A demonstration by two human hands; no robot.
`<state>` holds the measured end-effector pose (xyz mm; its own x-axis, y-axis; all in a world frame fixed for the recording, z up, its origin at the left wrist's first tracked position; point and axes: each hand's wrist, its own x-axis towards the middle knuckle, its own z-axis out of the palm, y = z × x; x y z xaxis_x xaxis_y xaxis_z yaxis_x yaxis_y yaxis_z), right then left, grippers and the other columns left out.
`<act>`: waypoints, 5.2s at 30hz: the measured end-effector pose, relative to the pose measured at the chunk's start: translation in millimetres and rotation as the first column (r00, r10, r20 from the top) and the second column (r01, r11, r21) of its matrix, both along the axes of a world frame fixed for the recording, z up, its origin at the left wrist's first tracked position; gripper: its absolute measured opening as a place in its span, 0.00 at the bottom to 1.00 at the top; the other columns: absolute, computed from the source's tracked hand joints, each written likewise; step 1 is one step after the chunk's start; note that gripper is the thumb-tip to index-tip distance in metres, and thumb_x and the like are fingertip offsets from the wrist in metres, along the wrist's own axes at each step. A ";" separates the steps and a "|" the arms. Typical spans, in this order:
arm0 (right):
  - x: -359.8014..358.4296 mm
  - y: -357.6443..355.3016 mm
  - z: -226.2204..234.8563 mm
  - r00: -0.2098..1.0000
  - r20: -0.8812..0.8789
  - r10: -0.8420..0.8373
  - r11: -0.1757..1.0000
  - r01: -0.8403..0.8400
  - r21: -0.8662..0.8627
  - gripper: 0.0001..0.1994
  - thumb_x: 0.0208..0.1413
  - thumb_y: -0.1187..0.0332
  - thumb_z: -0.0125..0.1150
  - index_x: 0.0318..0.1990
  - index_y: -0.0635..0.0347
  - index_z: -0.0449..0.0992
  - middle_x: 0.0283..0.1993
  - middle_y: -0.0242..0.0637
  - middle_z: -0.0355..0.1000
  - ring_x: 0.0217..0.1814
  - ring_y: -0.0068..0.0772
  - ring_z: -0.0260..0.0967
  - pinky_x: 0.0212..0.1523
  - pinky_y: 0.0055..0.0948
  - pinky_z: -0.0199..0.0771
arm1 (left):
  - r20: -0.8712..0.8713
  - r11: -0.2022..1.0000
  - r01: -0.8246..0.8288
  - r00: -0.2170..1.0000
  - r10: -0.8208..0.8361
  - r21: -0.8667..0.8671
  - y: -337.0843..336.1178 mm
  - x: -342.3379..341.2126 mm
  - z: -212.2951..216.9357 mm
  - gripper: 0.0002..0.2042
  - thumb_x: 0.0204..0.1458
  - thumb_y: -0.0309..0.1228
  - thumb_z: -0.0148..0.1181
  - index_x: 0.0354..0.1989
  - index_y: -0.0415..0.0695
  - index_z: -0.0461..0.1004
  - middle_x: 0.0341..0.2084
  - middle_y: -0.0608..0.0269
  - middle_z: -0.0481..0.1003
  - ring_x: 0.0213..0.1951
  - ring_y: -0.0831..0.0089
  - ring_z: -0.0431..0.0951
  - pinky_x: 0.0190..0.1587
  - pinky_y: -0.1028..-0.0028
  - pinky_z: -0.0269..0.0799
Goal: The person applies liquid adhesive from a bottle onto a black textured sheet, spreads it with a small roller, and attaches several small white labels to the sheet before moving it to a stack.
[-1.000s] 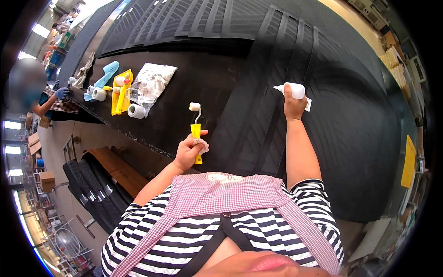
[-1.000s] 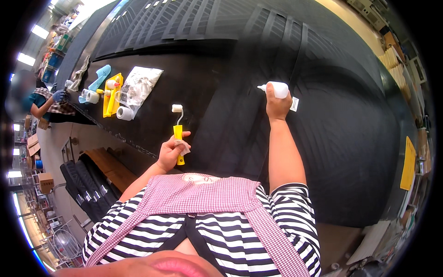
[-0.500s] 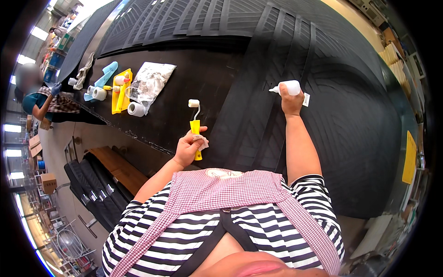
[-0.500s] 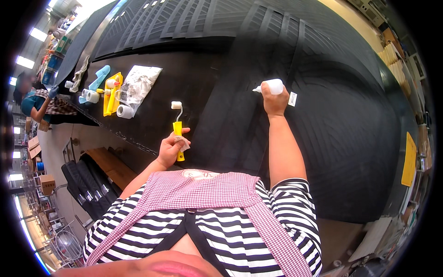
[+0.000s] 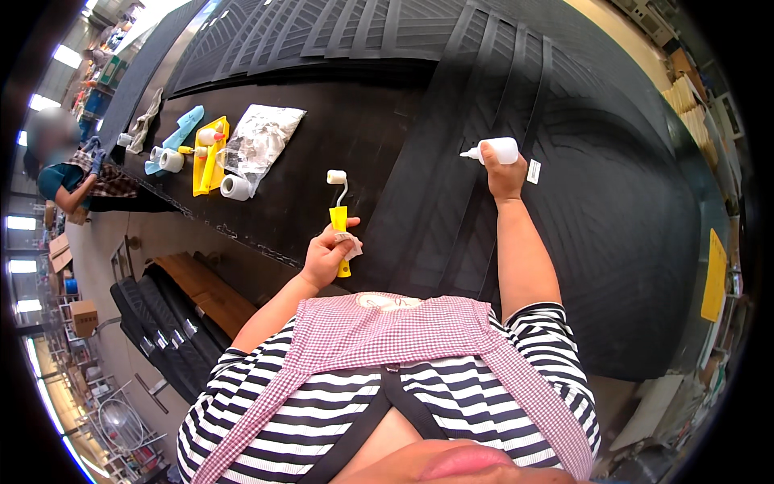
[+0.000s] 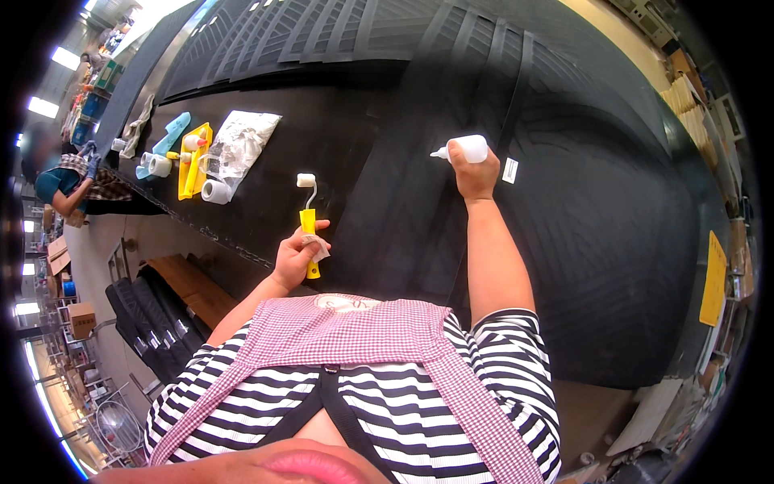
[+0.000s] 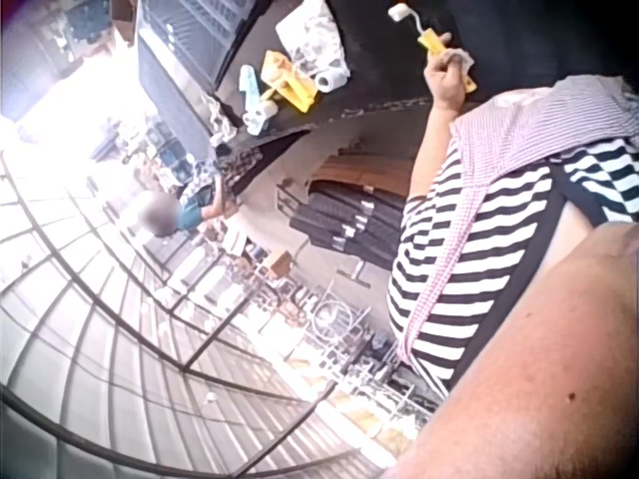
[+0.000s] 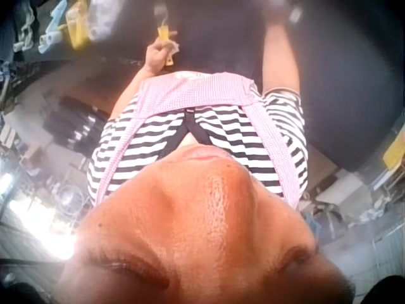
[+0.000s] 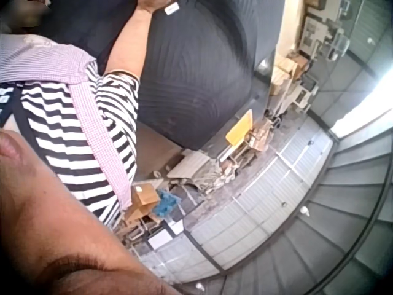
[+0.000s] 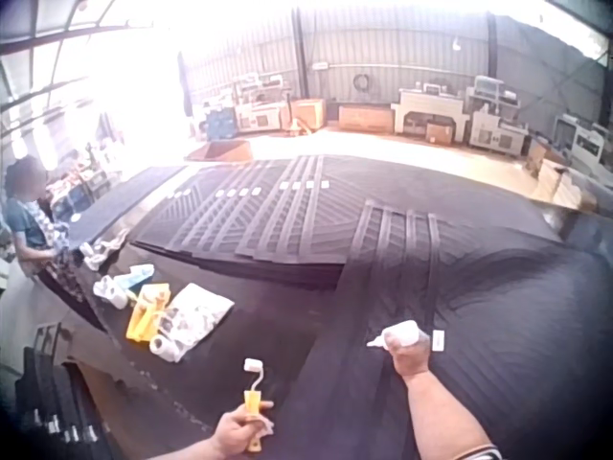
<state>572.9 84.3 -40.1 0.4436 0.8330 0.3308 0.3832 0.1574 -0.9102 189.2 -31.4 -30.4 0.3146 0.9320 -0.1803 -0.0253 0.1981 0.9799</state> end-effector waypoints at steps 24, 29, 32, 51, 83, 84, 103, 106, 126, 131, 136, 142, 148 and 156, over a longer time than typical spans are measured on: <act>2.3 -0.6 -0.8 0.999 0.046 0.008 1.000 -0.008 0.014 0.13 0.53 0.58 0.68 0.32 0.61 0.81 0.30 0.39 0.80 0.32 0.38 0.79 0.37 0.32 0.77 | 0.007 1.000 0.004 1.000 -0.004 0.020 0.4 -0.9 -4.0 0.06 0.59 0.21 0.55 0.39 0.36 0.78 0.58 0.57 0.70 0.43 0.71 0.79 0.51 0.71 0.75; 2.8 0.3 -1.9 0.995 0.101 -0.010 1.000 0.008 0.025 0.13 0.53 0.59 0.67 0.32 0.61 0.81 0.30 0.39 0.80 0.32 0.37 0.79 0.37 0.31 0.77 | 0.016 1.000 0.000 1.000 0.000 0.010 0.7 0.0 -1.9 0.06 0.59 0.21 0.55 0.39 0.36 0.78 0.58 0.57 0.70 0.43 0.71 0.79 0.51 0.72 0.75; 6.4 -0.8 -3.5 0.995 -0.101 -0.008 0.995 0.018 0.101 0.12 0.54 0.60 0.67 0.33 0.62 0.81 0.31 0.39 0.80 0.33 0.36 0.80 0.37 0.31 0.76 | 0.016 1.000 -0.003 1.000 0.003 0.002 0.7 0.1 -1.9 0.06 0.60 0.21 0.54 0.39 0.36 0.78 0.58 0.57 0.70 0.43 0.71 0.79 0.51 0.72 0.75; 1.6 12.1 -12.5 0.970 0.140 -0.197 0.980 0.193 0.041 0.19 0.52 0.52 0.70 0.34 0.62 0.80 0.33 0.43 0.80 0.35 0.44 0.80 0.39 0.37 0.77 | 0.014 1.000 -0.007 1.000 0.007 -0.007 0.6 0.9 -1.4 0.05 0.59 0.21 0.55 0.38 0.36 0.78 0.59 0.57 0.70 0.43 0.71 0.79 0.50 0.72 0.75; 7.9 3.1 -9.8 0.985 0.145 -0.094 0.995 0.088 0.051 0.15 0.53 0.56 0.67 0.32 0.61 0.80 0.31 0.42 0.80 0.34 0.43 0.79 0.37 0.37 0.77 | 0.002 1.000 -0.004 1.000 0.004 0.007 0.2 2.0 -2.6 0.05 0.60 0.21 0.55 0.39 0.36 0.78 0.58 0.57 0.70 0.42 0.71 0.79 0.50 0.71 0.75; 8.5 2.6 -9.7 0.990 0.117 -0.084 0.996 0.079 0.045 0.16 0.53 0.56 0.67 0.32 0.61 0.80 0.31 0.42 0.80 0.33 0.42 0.79 0.37 0.36 0.77 | 0.005 1.000 -0.002 1.000 0.002 0.006 0.7 2.4 -3.0 0.05 0.60 0.22 0.55 0.39 0.36 0.78 0.58 0.57 0.70 0.42 0.71 0.79 0.50 0.71 0.75; 125.8 -127.7 -35.5 -0.139 -0.786 0.602 0.798 0.095 0.595 0.11 0.58 0.56 0.60 0.40 0.52 0.77 0.31 0.32 0.73 0.31 0.32 0.70 0.31 0.29 0.69 | -0.032 0.998 -0.042 0.999 0.044 0.046 -4.7 2.4 -23.2 0.09 0.56 0.28 0.62 0.44 0.40 0.81 0.51 0.61 0.74 0.50 0.68 0.74 0.57 0.68 0.66; 125.5 -120.9 -40.7 -0.261 -0.813 0.521 0.842 0.312 0.440 0.11 0.49 0.60 0.60 0.32 0.57 0.71 0.27 0.32 0.65 0.28 0.30 0.62 0.24 0.24 0.59 | -0.035 0.998 -0.057 0.998 0.058 0.014 -5.6 -1.7 -22.4 0.09 0.56 0.28 0.61 0.43 0.41 0.82 0.50 0.62 0.74 0.49 0.67 0.74 0.57 0.68 0.66; -31.0 -167.8 65.8 0.254 -0.920 0.300 0.879 -0.447 0.164 0.18 0.66 0.54 0.55 0.44 0.63 0.79 0.32 0.29 0.66 0.34 0.22 0.61 0.31 0.22 0.57 | 0.098 0.988 -0.019 0.995 0.004 0.155 -7.6 16.0 15.5 0.07 0.60 0.22 0.57 0.44 0.38 0.79 0.58 0.63 0.71 0.49 0.74 0.74 0.54 0.73 0.71; -127.9 -153.5 93.5 0.730 -0.472 0.494 0.752 -0.631 -0.190 0.08 0.58 0.74 0.65 0.44 0.62 0.79 0.32 0.28 0.75 0.35 0.16 0.71 0.36 0.16 0.68 | 0.148 0.991 -0.062 0.988 0.043 0.120 -6.2 28.4 52.6 0.07 0.60 0.24 0.58 0.42 0.36 0.80 0.57 0.62 0.71 0.48 0.73 0.75 0.54 0.73 0.72; -158.2 -130.7 101.6 0.750 -0.286 0.596 0.719 -0.657 -0.226 0.08 0.53 0.75 0.69 0.40 0.62 0.79 0.34 0.32 0.76 0.35 0.21 0.73 0.39 0.18 0.74 | 0.091 0.988 -0.062 0.995 0.050 0.139 -12.1 32.0 53.1 0.08 0.58 0.26 0.62 0.43 0.36 0.81 0.52 0.62 0.72 0.49 0.72 0.75 0.55 0.73 0.72; -154.6 -121.4 75.3 0.687 -0.467 0.557 0.680 -0.700 -0.219 0.07 0.56 0.75 0.67 0.40 0.62 0.77 0.32 0.30 0.76 0.33 0.19 0.73 0.37 0.20 0.74 | 0.164 0.996 -0.088 0.983 0.084 0.015 -20.0 27.5 51.2 0.08 0.57 0.27 0.64 0.42 0.36 0.81 0.52 0.61 0.71 0.49 0.72 0.76 0.54 0.74 0.72; -121.6 -111.9 51.9 0.713 -0.610 0.345 0.778 -0.581 -0.239 0.03 0.59 0.72 0.64 0.38 0.59 0.77 0.33 0.30 0.77 0.33 0.21 0.75 0.33 0.20 0.72 | -0.036 0.980 -0.143 0.988 0.149 0.139 -9.9 13.3 20.8 0.07 0.56 0.27 0.64 0.40 0.37 0.82 0.50 0.60 0.73 0.48 0.72 0.76 0.51 0.75 0.74; -48.3 -89.4 34.7 0.888 -0.363 0.282 0.818 -0.420 -0.393 0.03 0.58 0.73 0.63 0.36 0.60 0.76 0.31 0.31 0.77 0.31 0.19 0.74 0.30 0.19 0.70 | -0.175 0.861 -0.151 0.948 0.265 0.485 4.5 13.1 -17.5 0.04 0.53 0.21 0.64 0.37 0.40 0.82 0.49 0.51 0.75 0.48 0.62 0.79 0.46 0.72 0.76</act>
<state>524.6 -5.2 -5.4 0.1053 0.9723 -0.2085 0.1051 -0.2194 -0.9700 202.3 -26.9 -47.9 0.1070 0.9642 0.2425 0.2192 -0.2608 0.9402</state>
